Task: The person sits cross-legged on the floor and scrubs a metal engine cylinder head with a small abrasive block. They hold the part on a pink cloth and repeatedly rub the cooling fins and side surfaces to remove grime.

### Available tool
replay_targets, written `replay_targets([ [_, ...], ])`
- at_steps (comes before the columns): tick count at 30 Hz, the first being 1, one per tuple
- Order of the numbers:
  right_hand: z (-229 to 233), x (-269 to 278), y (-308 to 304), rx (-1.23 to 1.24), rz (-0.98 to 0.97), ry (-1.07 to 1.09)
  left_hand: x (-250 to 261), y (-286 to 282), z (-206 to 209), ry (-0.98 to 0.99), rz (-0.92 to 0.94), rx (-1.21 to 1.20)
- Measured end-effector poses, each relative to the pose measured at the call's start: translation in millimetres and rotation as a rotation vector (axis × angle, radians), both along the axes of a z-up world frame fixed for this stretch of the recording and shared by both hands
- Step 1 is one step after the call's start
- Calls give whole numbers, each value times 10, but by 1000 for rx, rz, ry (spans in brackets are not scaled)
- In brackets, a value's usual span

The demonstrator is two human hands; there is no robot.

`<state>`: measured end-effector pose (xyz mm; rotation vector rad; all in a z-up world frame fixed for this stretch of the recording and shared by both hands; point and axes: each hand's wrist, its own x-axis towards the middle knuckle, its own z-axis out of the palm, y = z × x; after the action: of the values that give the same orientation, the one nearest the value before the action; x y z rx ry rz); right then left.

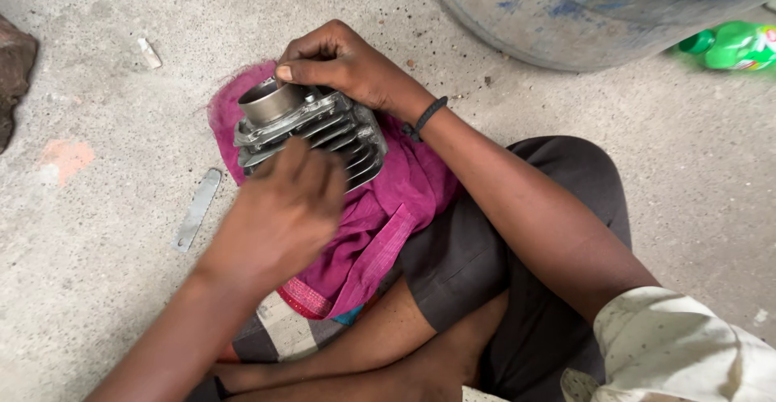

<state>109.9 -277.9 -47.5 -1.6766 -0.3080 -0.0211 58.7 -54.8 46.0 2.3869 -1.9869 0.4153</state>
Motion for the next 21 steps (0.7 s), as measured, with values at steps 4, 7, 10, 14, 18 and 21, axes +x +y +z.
replay_targets([
  [4, -6, 4, -13, -103, 4, 15, 13, 119, 45, 42, -43, 19],
  [7, 28, -4, -2, -86, -22, 11, -2, -96, 16, 18, -56, 30],
  [10, 23, -11, -10, -67, 23, -60, -67, -124, 14, -8, -52, 8],
  [14, 49, -8, 15, -62, 2, 15, -10, 37, 126, 19, -48, 54],
  [18, 133, -53, 37, -64, 45, -57, -74, -243, 80, 20, -96, 66],
  [21, 151, -144, 6, -151, 17, -46, -97, -104, 68, 90, -111, 60],
])
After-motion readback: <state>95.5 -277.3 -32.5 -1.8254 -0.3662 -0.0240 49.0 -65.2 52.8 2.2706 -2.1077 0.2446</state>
